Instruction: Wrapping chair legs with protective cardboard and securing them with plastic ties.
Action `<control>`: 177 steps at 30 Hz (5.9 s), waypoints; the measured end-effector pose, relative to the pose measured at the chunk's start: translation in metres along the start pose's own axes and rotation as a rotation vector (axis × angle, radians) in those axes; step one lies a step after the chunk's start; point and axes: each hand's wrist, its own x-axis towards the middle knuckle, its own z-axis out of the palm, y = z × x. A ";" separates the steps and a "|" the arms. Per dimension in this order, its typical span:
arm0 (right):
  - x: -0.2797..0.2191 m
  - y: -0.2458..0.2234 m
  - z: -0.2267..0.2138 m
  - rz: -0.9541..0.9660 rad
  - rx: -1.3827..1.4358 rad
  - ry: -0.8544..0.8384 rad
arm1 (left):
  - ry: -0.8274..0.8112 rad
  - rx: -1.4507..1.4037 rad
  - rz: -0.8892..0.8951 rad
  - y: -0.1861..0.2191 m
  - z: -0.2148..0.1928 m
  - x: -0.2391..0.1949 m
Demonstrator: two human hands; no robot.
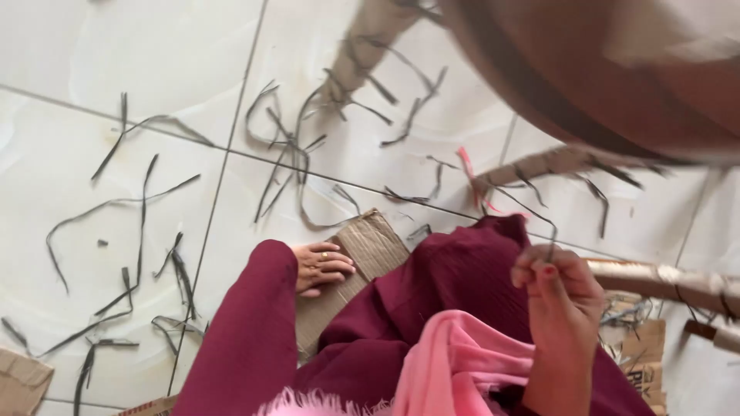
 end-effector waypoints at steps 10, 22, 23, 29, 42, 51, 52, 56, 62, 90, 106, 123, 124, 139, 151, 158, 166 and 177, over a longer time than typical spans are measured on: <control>-0.200 -0.068 -0.179 -0.244 -0.091 0.408 | 0.092 0.518 -0.203 0.034 0.032 0.052; -0.301 -0.094 -0.275 -0.320 -0.356 0.790 | 0.795 0.000 -0.676 0.092 -0.026 0.325; -0.295 -0.093 -0.285 -0.344 -0.380 0.706 | 0.890 0.000 -0.579 0.111 -0.057 0.367; -0.219 -0.078 -0.314 -0.350 -0.504 0.377 | 0.518 -0.410 -0.094 0.159 -0.039 0.544; -0.195 -0.009 -0.414 -0.359 0.225 0.175 | -0.090 -0.575 -0.391 0.078 0.011 0.614; -0.161 -0.003 -0.394 0.427 -0.608 0.246 | -0.257 -0.341 -0.678 0.054 -0.005 0.612; -0.158 -0.010 -0.390 0.427 -0.607 0.246 | -0.257 -0.341 -0.678 0.050 -0.005 0.606; -0.155 -0.003 -0.397 0.288 -0.826 0.463 | -0.275 -0.071 -0.949 0.036 -0.001 0.582; -0.161 0.042 -0.429 0.480 -0.907 0.812 | -0.230 0.026 -1.113 0.011 0.017 0.569; -0.081 0.105 -0.414 -0.073 -0.827 0.804 | 0.002 -0.151 -0.921 -0.042 0.061 0.602; -0.098 0.042 -0.352 -0.201 -0.985 0.666 | 0.019 -0.100 -0.826 0.054 -0.034 0.542; -0.102 0.032 -0.308 -0.504 -1.230 0.479 | 0.228 -0.454 -0.157 0.033 0.015 0.581; -0.101 0.033 -0.305 -0.504 -1.229 0.477 | 0.230 -0.454 -0.159 0.030 0.019 0.582; -0.093 0.033 -0.312 -0.463 -0.814 0.671 | 0.165 -0.441 -0.321 0.035 0.008 0.587; -0.085 0.058 -0.329 -0.393 -0.494 0.697 | 0.183 -0.492 -0.186 0.042 0.000 0.589; -0.098 0.047 -0.327 -0.218 -0.386 0.722 | 0.339 -0.446 -0.268 0.028 0.007 0.586; -0.086 0.083 -0.330 0.067 -0.003 0.815 | 0.251 -0.485 -0.358 0.030 0.006 0.584; -0.084 0.070 -0.326 0.086 0.457 0.789 | 0.056 -0.656 -0.469 0.024 0.006 0.582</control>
